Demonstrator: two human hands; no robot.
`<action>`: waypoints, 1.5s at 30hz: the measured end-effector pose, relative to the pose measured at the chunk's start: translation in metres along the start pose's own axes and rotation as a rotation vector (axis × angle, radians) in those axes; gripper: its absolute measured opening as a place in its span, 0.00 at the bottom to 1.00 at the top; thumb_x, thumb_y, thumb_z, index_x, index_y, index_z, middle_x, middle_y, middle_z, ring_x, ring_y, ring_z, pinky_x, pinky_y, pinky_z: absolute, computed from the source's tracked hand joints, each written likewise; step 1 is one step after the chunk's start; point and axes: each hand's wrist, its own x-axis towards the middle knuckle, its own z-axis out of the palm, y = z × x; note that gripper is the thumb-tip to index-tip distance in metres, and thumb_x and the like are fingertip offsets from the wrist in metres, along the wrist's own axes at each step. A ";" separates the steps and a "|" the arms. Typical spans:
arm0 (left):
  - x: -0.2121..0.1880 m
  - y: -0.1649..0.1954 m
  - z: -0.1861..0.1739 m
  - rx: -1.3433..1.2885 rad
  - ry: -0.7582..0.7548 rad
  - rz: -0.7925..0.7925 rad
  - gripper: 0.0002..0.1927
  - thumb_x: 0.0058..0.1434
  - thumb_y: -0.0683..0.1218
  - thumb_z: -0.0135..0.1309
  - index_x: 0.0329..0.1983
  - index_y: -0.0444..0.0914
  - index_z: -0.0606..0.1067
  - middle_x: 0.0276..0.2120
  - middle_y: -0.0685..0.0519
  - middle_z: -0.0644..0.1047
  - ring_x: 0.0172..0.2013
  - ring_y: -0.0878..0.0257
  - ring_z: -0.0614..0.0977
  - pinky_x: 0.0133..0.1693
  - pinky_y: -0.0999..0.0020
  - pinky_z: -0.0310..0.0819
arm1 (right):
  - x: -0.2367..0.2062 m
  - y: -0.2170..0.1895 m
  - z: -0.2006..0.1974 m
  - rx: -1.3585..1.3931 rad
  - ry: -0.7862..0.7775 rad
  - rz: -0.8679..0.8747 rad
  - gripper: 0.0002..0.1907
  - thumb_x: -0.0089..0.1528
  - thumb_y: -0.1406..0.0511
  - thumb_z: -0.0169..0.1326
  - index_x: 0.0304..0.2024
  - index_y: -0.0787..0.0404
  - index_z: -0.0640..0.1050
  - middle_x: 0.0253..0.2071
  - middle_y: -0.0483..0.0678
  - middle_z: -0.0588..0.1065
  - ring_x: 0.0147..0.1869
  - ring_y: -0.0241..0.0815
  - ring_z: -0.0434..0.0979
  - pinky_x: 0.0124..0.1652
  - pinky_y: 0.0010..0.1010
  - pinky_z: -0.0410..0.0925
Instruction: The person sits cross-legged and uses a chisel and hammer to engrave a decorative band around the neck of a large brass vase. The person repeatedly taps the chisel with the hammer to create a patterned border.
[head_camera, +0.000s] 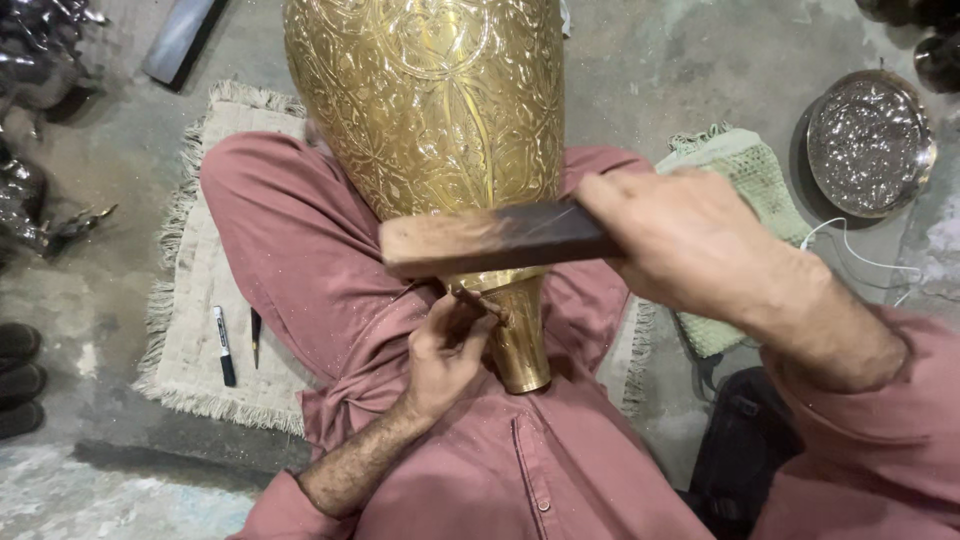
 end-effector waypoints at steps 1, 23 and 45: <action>-0.001 0.000 0.002 -0.022 0.013 -0.030 0.12 0.65 0.35 0.57 0.51 0.30 0.72 0.38 0.48 0.83 0.35 0.67 0.85 0.36 0.75 0.82 | 0.002 -0.001 0.000 -0.076 -0.054 -0.007 0.10 0.64 0.64 0.50 0.48 0.58 0.73 0.34 0.49 0.78 0.37 0.46 0.81 0.40 0.46 0.70; -0.042 -0.057 0.015 -0.004 0.060 0.099 0.12 0.69 0.35 0.50 0.56 0.28 0.72 0.44 0.43 0.81 0.40 0.59 0.84 0.40 0.64 0.83 | 0.018 -0.059 -0.031 -0.097 0.039 -0.282 0.09 0.64 0.64 0.54 0.42 0.62 0.71 0.33 0.48 0.75 0.32 0.42 0.78 0.32 0.42 0.72; 0.030 0.004 -0.012 0.097 -0.268 0.027 0.11 0.66 0.37 0.60 0.51 0.34 0.77 0.40 0.46 0.85 0.38 0.60 0.89 0.40 0.70 0.88 | -0.014 0.017 0.022 -0.027 -0.023 0.080 0.14 0.56 0.69 0.55 0.45 0.57 0.72 0.37 0.48 0.78 0.40 0.49 0.82 0.36 0.45 0.72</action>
